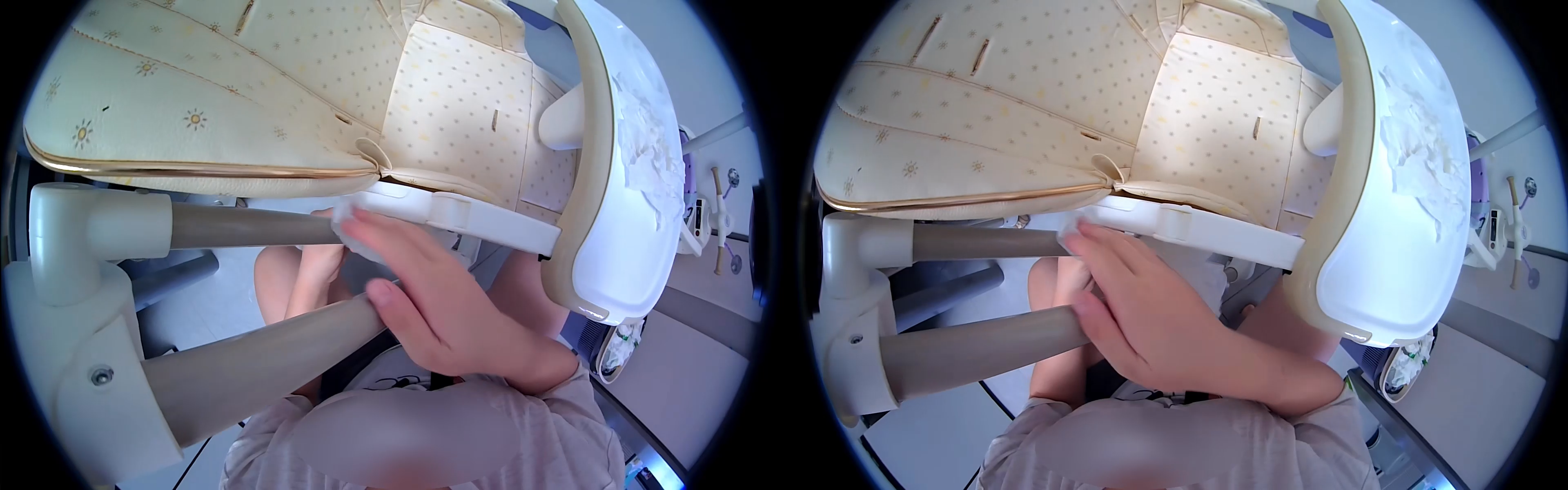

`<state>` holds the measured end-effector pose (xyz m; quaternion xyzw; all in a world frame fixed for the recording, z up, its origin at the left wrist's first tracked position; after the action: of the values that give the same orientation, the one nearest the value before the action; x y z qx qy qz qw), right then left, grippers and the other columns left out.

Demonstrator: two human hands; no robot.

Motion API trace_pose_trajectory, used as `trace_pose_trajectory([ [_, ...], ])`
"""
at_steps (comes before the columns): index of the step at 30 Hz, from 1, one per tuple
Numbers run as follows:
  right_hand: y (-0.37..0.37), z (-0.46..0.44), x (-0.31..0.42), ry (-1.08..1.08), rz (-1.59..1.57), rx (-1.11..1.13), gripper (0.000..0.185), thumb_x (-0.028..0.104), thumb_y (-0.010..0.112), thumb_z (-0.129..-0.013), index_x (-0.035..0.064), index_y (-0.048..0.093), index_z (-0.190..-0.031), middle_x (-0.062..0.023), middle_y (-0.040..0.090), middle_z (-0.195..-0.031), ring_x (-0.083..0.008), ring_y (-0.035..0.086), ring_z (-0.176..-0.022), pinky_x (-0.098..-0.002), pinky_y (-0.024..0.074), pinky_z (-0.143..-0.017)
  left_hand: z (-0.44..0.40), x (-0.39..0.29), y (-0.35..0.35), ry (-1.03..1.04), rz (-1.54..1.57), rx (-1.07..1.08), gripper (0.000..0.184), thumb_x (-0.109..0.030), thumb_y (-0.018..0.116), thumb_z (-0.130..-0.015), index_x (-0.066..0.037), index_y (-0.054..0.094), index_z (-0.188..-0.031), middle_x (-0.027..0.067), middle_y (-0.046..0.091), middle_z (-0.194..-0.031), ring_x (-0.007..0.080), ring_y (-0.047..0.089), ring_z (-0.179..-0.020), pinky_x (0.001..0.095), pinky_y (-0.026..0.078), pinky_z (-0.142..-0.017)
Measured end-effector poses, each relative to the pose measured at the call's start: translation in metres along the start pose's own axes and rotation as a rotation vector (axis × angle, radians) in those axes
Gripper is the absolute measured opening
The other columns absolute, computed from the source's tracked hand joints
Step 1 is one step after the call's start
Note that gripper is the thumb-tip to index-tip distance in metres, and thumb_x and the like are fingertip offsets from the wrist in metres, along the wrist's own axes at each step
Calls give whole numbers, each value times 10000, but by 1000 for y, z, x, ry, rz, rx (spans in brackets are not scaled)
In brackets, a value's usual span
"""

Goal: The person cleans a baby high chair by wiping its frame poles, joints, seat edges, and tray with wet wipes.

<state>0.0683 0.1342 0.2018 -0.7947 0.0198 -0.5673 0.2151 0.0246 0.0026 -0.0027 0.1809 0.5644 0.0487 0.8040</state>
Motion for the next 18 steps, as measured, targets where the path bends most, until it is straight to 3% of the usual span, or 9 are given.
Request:
trace_pose_trajectory([
  [3, 9, -26, -11, 128, -267, 16, 391, 255, 498, -992, -82, 414, -1172, -300, 579, -1064, -390, 602, -973, -405, 490, -792, 2, -9, 0, -119, 111, -182, 201, -175, 673, -844, 1, 663, -941, 54, 631, -850, 110, 584, -749, 249, 476, -625],
  [5, 11, -33, -11, 271, -272, 85, 409, 302, 500, -997, -73, 425, -1142, -285, 601, -1008, -382, 617, -900, -400, 484, -763, 26, -85, 38, -99, 293, -376, 213, -137, 696, -820, 3, 658, -975, 71, 631, -927, 122, 590, -817, 256, 490, -683],
  [7, 12, -33, -9, 277, -270, 137, 376, 306, 462, -1015, -32, 443, -1179, -209, 593, -1003, -267, 583, -902, -354, 451, -789, 33, -97, 31, 62, 359, -453, 229, -83, 720, -787, 6, 657, -988, 91, 629, -980, 135, 591, -861, 264, 494, -729],
  [8, 13, -32, -8, 282, -271, 164, 363, 308, 442, -1025, -11, 453, -1197, -171, 589, -1000, -210, 566, -902, -330, 434, -802, 28, -79, 7, 217, 334, -428, 236, -47, 731, -766, 8, 659, -984, 102, 626, -995, 141, 589, -872, 268, 491, -747],
  [11, 12, -30, -6, 257, -226, 135, 358, 297, 424, -1031, -7, 458, -1217, -158, 600, -990, -204, 574, -902, -330, 439, -813, 19, -78, -25, 468, 131, -141, 252, 37, 739, -729, 15, 661, -967, 123, 624, -1014, 158, 589, -879, 280, 488, -751],
  [14, 11, -28, -6, 254, -314, 68, 323, 243, 429, -1026, -19, 492, -1204, -149, 608, -994, -193, 581, -890, -318, 448, -806, 15, -82, -21, 465, 44, -10, 214, 78, 718, -737, 28, 659, -936, 132, 628, -1007, 156, 590, -847, 270, 480, -710],
  [18, -23, -1, 5, 63, -38, -183, 218, 102, 448, -990, -28, 582, -1104, -126, 622, -920, -162, 596, -831, -285, 467, -757, 8, -70, -28, 472, -49, 55, 151, 70, 697, -779, 32, 656, -919, 98, 641, -954, 126, 583, -797, 250, 468, -684],
])
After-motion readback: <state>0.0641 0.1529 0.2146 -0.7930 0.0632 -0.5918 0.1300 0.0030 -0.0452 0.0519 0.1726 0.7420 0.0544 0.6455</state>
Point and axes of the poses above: each hand's wrist, its own z-axis away from the middle knuckle, its own y-axis out of the palm, x = y × z, the point moved 8 cm from there along -z, towards the middle knuckle
